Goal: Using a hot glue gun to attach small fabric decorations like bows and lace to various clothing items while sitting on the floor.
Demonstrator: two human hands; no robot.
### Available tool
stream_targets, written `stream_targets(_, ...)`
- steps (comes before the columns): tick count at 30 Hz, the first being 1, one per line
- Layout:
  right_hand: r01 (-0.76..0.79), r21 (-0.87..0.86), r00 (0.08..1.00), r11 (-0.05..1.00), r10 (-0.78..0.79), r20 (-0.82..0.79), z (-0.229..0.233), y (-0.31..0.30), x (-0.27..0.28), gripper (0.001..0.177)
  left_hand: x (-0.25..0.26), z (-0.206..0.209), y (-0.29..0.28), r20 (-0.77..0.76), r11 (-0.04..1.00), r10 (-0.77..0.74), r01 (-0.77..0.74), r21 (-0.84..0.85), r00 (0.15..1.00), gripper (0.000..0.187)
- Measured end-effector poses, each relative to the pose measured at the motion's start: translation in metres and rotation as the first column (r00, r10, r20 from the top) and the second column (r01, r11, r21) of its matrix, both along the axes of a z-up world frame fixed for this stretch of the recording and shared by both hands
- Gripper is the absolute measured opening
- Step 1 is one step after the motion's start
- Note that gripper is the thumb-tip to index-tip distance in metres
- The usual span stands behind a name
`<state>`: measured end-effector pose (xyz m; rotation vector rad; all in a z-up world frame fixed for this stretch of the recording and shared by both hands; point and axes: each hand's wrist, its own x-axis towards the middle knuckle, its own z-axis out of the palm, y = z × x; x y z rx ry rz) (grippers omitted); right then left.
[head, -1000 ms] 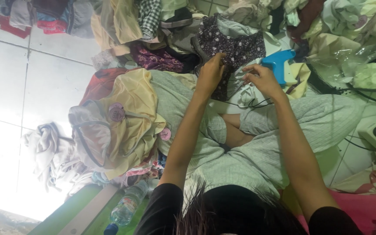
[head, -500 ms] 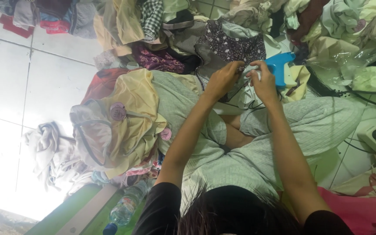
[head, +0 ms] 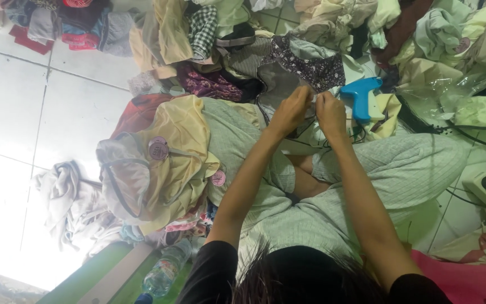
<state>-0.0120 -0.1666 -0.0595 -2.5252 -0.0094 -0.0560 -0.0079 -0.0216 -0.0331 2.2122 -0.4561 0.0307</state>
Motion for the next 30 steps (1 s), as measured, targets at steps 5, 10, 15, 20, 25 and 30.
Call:
stream_targets(5, 0.027, -0.056, 0.999, 0.998, -0.029, -0.038, -0.034, -0.045, 0.007, 0.027, -0.001, 0.019, 0.016, 0.043, 0.993, 0.092, -0.088, -0.083, 0.995, 0.022)
stream_targets(10, 0.006, 0.242, 0.962, 0.97, 0.06, -0.265, 0.011, -0.051, -0.009, 0.027, 0.004, 0.024, 0.011, -0.011, 0.94, 0.117, -0.114, -0.321, 0.993, 0.019)
stream_targets(15, 0.002, 0.377, 0.921, 0.926, 0.145, -0.361, 0.032, -0.054, -0.013, 0.033, 0.008, 0.007, 0.009, -0.126, 0.856, 0.077, -0.13, -0.5, 0.989, 0.019)
stream_targets(20, -0.115, 0.222, 0.939, 0.968, 0.179, -0.292, 0.066, -0.06, -0.015, 0.026, 0.004, 0.013, 0.006, -0.119, 0.826, 0.019, -0.083, -0.557, 0.993, 0.019)
stream_targets(25, -0.168, 0.14, 0.926, 0.976, 0.205, -0.318, 0.045, -0.086, -0.022, 0.018, -0.001, 0.014, -0.001, -0.097, 0.801, -0.119, 0.038, -0.597, 0.988, 0.022)
stream_targets(30, -0.127, 0.293, 0.937, 0.948, 0.212, -0.278, -0.01, -0.09, -0.016, 0.026, -0.007, 0.03, -0.004, -0.177, 0.878, -0.244, 0.14, -0.459, 0.953, 0.025)
